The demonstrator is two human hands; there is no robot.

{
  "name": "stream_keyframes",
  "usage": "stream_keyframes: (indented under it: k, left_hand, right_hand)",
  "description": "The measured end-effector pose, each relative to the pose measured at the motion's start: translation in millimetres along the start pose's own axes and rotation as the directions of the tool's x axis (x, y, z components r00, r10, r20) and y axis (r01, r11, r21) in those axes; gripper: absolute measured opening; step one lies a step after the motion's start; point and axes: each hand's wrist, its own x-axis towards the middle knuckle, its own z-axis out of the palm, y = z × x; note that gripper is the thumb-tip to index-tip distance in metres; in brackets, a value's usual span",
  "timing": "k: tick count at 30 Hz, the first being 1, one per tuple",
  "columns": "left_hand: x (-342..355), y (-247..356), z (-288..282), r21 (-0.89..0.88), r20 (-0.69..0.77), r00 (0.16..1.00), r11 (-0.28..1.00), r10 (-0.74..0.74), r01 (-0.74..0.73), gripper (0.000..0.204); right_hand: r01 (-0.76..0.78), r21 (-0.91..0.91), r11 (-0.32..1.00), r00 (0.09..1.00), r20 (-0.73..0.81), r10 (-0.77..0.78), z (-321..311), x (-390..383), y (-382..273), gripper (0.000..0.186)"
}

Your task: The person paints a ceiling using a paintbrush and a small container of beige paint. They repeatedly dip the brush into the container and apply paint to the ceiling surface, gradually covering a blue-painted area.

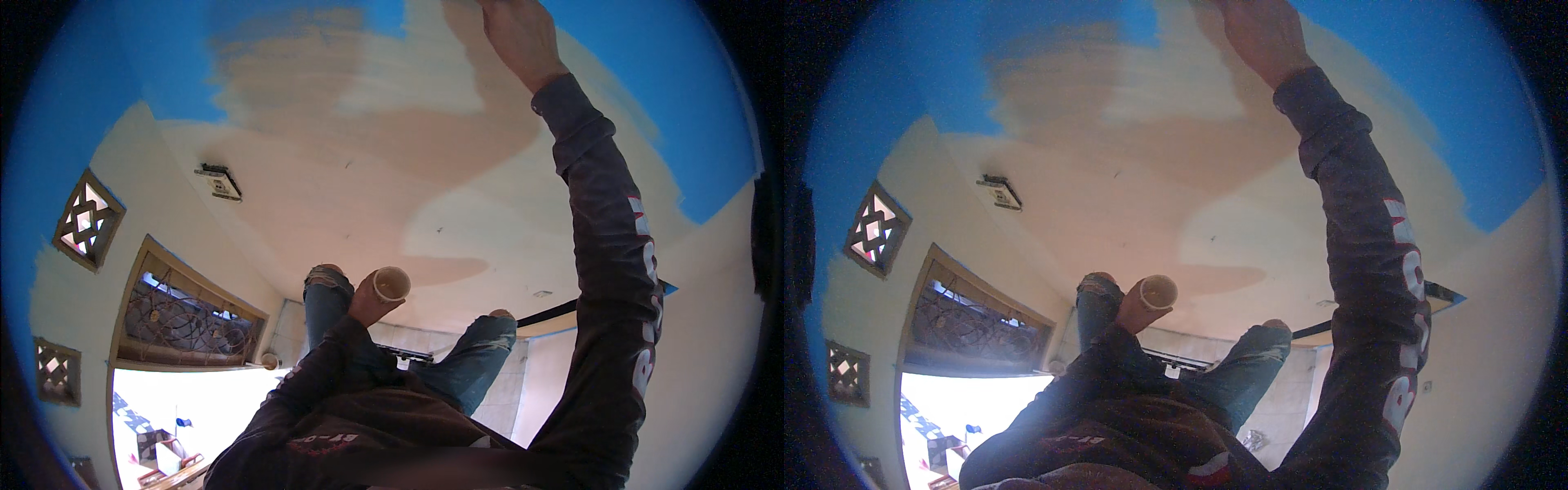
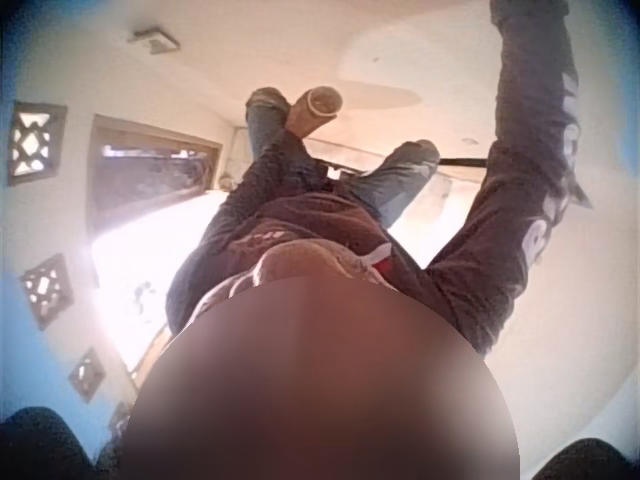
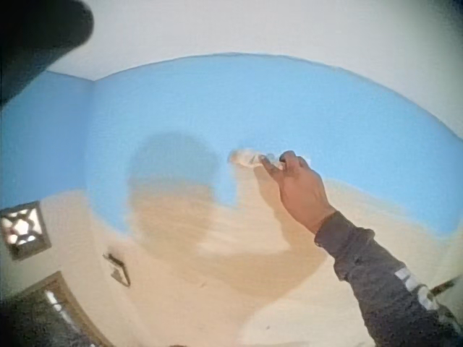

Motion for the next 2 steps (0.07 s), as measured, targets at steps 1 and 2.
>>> stream_keyframes:
  k: [1,2]
  left_hand:
    - [-0.4,-4.2,2.1,0.000,-0.004,1.000,1.000,0.001,-0.001,0.081]
    - [-1.0,-8.4,4.0,0.000,-0.008,1.000,1.000,0.001,-0.001,0.082]
  right_hand:
    - [-0.014,0.003,1.000,1.000,0.016,0.014,1.5,-0.5,2.4,0.054]
    - [-0.028,0.007,1.000,0.999,0.032,0.027,3.8,-1.4,6.4,0.055]
